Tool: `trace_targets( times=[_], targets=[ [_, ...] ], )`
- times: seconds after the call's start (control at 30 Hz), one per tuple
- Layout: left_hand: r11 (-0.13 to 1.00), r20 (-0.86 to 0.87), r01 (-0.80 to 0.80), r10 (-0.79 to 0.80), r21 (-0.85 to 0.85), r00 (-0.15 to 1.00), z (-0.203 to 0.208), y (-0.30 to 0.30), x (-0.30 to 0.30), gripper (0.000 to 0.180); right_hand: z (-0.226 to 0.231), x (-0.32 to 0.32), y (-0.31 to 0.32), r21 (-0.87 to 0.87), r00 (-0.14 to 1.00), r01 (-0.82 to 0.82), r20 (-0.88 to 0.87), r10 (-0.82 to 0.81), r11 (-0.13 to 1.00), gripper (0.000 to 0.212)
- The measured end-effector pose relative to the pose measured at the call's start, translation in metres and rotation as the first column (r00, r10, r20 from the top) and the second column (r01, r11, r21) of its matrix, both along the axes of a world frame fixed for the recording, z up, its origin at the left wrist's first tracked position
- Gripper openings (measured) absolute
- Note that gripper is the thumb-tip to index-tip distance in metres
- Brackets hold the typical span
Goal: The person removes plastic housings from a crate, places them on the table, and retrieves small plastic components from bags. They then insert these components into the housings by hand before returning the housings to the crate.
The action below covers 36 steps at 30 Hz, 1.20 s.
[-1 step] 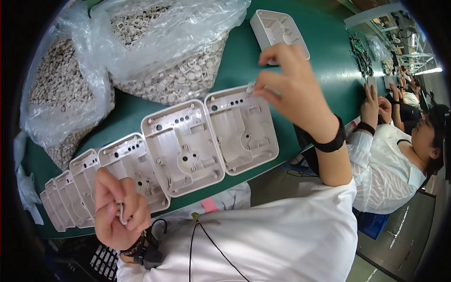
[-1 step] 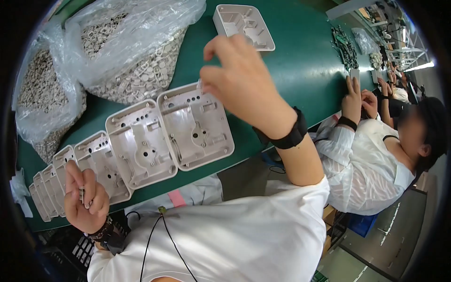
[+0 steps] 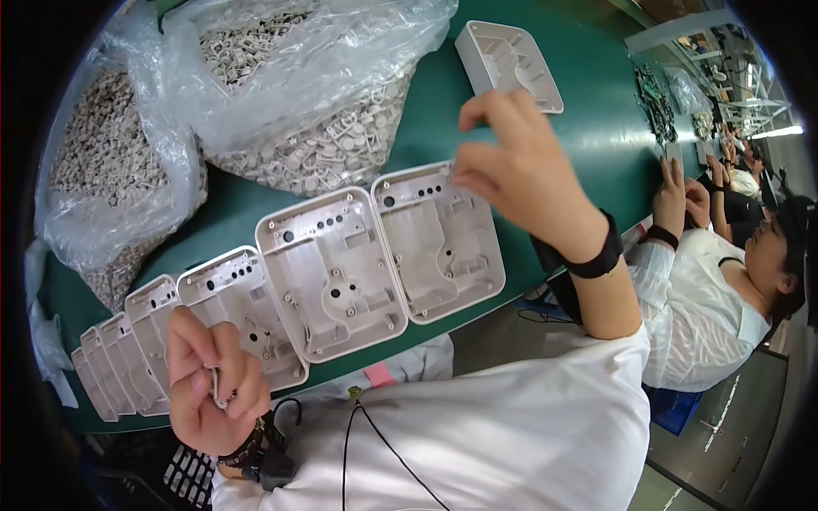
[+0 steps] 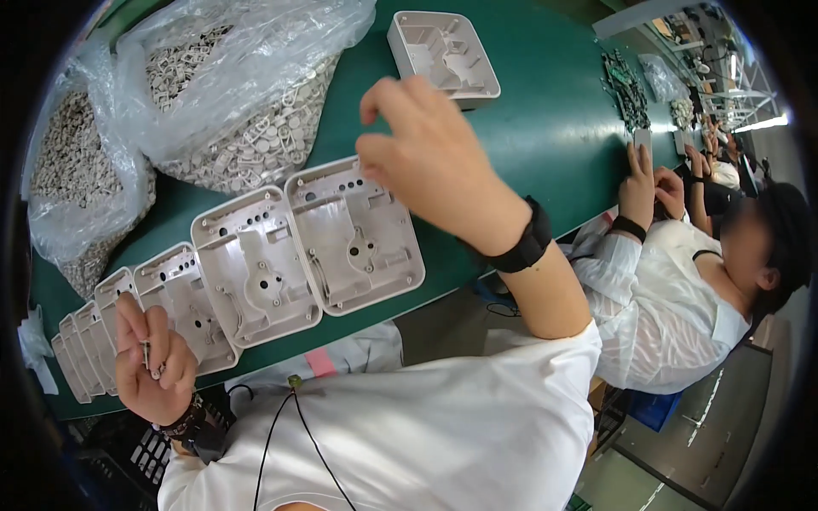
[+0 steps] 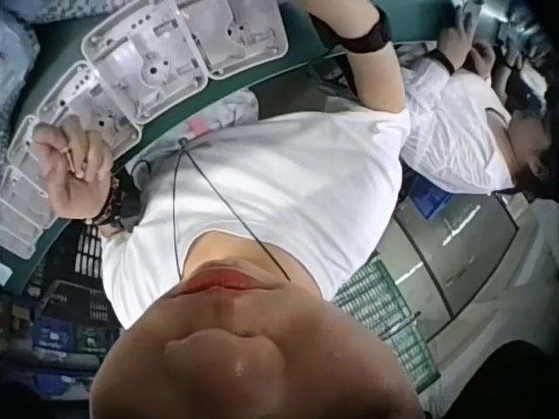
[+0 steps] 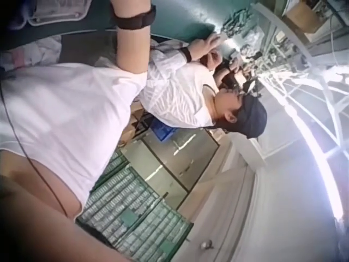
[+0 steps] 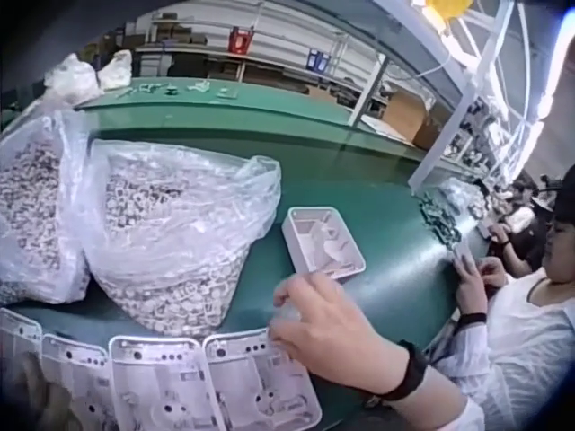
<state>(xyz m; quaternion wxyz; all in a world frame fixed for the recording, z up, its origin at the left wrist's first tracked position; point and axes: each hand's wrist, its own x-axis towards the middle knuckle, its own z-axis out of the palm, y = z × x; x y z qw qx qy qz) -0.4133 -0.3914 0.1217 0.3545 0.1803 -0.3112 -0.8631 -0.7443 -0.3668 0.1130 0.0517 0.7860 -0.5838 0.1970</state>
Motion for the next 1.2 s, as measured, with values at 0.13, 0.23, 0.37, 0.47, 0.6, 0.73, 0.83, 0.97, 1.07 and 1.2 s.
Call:
trace_targets(
  times=[0.13,0.23,0.37,0.47,0.6,0.73,0.83,0.97,1.07,1.2],
  targets=[
    [0.991,0.003,-0.131,0.131,0.026,0.991,-0.005,-0.009,-0.002,0.015,-0.012,0.004,-0.01,0.13,0.993,-0.115,-0.004,0.117,0.985,0.018],
    [0.996,0.135,-0.078,0.083,-0.038,0.987,-0.003,-0.012,-0.004,0.017,-0.009,0.001,-0.006,0.163,0.995,-0.066,-0.057,0.076,0.984,0.013],
    [0.995,0.217,-0.038,0.057,-0.089,0.974,-0.002,-0.013,-0.003,0.019,-0.008,0.012,-0.002,0.19,0.992,-0.05,-0.103,0.071,0.981,0.009],
    [0.993,0.22,-0.042,0.066,-0.113,0.973,0.0,-0.011,-0.003,0.018,-0.011,0.017,-0.004,0.191,0.993,-0.037,-0.105,0.058,0.981,0.007],
    [0.99,0.228,-0.039,0.069,-0.135,0.971,-0.003,-0.009,-0.001,0.017,-0.013,0.018,-0.002,0.201,0.991,-0.022,-0.125,0.047,0.979,0.007],
    [0.988,0.263,-0.054,0.091,-0.148,0.961,-0.005,-0.006,0.005,0.016,-0.022,0.021,0.003,0.169,0.993,0.025,-0.119,-0.005,0.985,0.007],
    [0.984,0.276,-0.068,0.112,-0.164,0.955,-0.007,-0.005,0.01,0.015,-0.024,0.024,0.005,0.144,0.992,0.062,-0.114,-0.046,0.988,0.008],
    [0.979,0.269,-0.074,0.125,-0.192,0.955,-0.014,-0.004,0.014,0.013,-0.025,0.03,0.008,0.114,0.983,0.104,-0.164,-0.084,0.988,0.008],
    [0.974,0.26,-0.074,0.129,-0.212,0.957,-0.015,-0.003,0.017,0.012,-0.023,0.036,0.009,0.066,0.966,0.107,-0.244,-0.088,0.992,0.007],
    [0.97,0.26,-0.092,0.15,-0.223,0.954,-0.018,-0.005,0.017,0.012,-0.021,0.038,0.01,0.016,0.935,0.13,-0.333,-0.118,0.991,0.005]
  ],
)
